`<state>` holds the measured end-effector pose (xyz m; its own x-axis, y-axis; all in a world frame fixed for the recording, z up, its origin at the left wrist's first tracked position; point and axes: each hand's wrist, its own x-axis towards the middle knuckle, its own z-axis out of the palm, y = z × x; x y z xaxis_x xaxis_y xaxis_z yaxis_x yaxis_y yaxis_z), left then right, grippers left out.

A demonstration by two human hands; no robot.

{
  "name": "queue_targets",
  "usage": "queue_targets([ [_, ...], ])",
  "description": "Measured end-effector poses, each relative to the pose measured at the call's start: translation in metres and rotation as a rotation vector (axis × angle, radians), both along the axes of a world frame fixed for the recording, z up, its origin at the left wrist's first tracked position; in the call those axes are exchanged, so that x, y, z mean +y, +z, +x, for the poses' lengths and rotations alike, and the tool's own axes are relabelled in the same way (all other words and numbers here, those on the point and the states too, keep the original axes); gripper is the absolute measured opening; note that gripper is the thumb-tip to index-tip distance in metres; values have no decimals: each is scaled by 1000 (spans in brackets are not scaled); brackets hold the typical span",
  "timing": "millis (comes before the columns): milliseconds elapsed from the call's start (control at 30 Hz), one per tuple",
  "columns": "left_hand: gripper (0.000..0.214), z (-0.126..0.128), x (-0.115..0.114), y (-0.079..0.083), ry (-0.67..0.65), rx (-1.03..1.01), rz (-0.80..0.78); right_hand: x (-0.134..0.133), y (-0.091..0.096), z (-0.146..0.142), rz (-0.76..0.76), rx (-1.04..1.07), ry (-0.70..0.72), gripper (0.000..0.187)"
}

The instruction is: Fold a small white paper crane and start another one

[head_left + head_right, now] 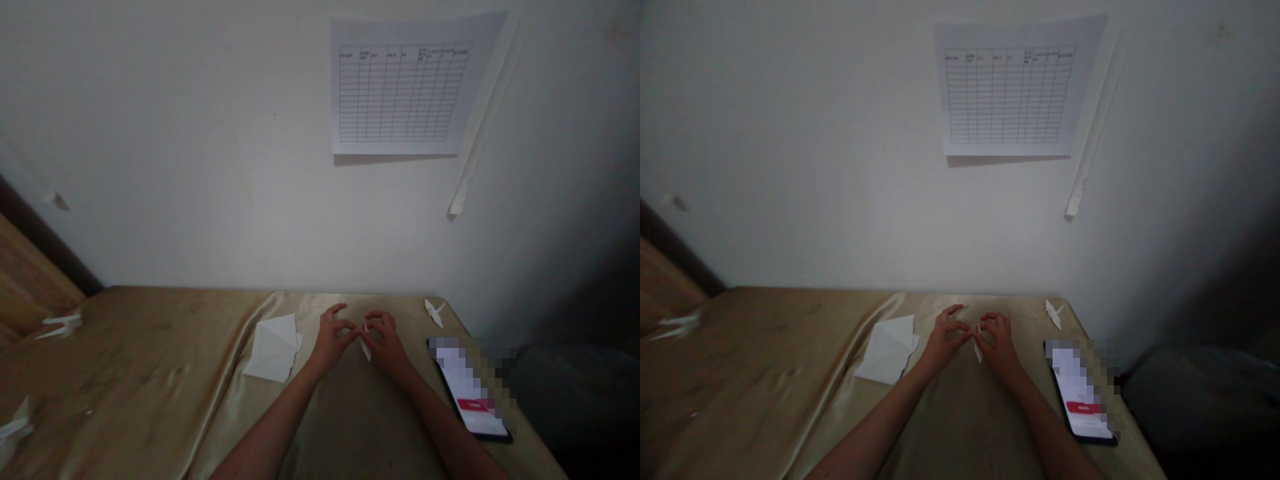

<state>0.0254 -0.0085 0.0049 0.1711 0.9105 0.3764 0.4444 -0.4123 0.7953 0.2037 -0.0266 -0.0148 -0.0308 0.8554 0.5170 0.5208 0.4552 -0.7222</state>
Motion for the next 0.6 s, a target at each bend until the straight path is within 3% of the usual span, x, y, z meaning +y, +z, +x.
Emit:
queue_targets([
  [167, 1, -2, 0, 3, 42, -22, -6, 5, -4, 3, -21, 6, -31, 27],
  [367, 3, -5, 4, -1, 195, -118, 45, 7, -7, 8, -39, -42, -157, 29],
  [600, 3, -4, 3, -4, 216, -149, 64, 2, -10, 2, -69, -138, -122, 20],
])
